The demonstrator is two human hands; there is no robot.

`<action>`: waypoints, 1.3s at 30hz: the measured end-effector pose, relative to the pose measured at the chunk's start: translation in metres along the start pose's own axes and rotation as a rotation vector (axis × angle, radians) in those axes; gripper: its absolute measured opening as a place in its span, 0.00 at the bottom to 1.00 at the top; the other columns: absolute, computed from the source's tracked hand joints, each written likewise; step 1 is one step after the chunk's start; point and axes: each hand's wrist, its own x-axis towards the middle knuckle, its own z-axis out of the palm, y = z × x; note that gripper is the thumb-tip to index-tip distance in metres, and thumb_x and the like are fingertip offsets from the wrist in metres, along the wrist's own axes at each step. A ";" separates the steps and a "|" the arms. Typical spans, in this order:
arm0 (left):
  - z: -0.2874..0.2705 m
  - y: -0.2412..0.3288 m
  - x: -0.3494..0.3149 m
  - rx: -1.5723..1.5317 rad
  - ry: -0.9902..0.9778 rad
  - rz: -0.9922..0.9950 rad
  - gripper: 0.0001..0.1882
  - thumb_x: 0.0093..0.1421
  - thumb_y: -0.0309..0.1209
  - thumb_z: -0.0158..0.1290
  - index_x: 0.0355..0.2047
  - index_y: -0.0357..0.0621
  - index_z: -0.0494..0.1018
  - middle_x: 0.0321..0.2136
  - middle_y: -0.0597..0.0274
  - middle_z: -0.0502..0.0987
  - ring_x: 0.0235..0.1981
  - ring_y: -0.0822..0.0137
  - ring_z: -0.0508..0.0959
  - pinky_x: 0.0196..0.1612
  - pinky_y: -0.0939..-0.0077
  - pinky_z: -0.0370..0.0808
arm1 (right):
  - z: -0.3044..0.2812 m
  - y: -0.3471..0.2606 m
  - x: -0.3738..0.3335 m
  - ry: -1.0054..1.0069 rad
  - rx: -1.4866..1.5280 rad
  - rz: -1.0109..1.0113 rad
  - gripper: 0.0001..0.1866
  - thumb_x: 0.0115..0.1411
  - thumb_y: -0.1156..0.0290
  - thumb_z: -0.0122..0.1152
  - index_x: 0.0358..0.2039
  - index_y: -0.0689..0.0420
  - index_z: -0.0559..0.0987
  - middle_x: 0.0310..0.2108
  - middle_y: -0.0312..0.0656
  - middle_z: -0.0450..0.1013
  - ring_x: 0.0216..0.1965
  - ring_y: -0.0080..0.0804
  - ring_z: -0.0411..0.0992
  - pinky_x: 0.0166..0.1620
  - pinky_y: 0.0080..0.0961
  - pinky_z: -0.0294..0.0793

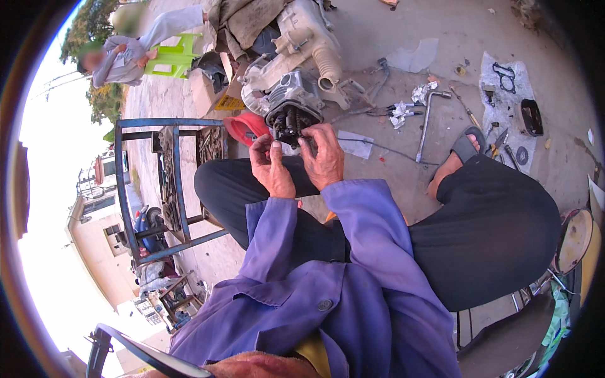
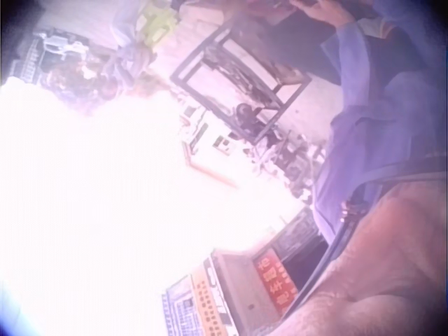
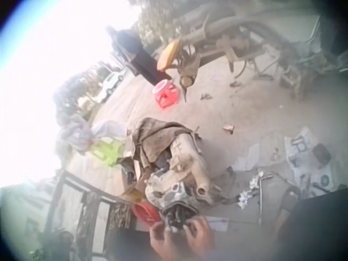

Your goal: The person assembles a mechanical component, likely a motorcycle engine part. They handle a gear and a cylindrical engine block, fitting the gear onto the block and adjusting it with their hands.

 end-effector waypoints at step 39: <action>0.028 0.041 0.040 0.836 -0.229 0.560 0.13 0.54 0.33 0.63 0.41 0.49 0.83 0.55 0.55 0.71 0.55 0.48 0.68 0.58 0.55 0.67 | -0.012 0.000 0.013 -0.050 -0.106 -0.163 0.09 0.55 0.80 0.66 0.37 0.61 0.77 0.40 0.42 0.75 0.31 0.32 0.73 0.34 0.26 0.73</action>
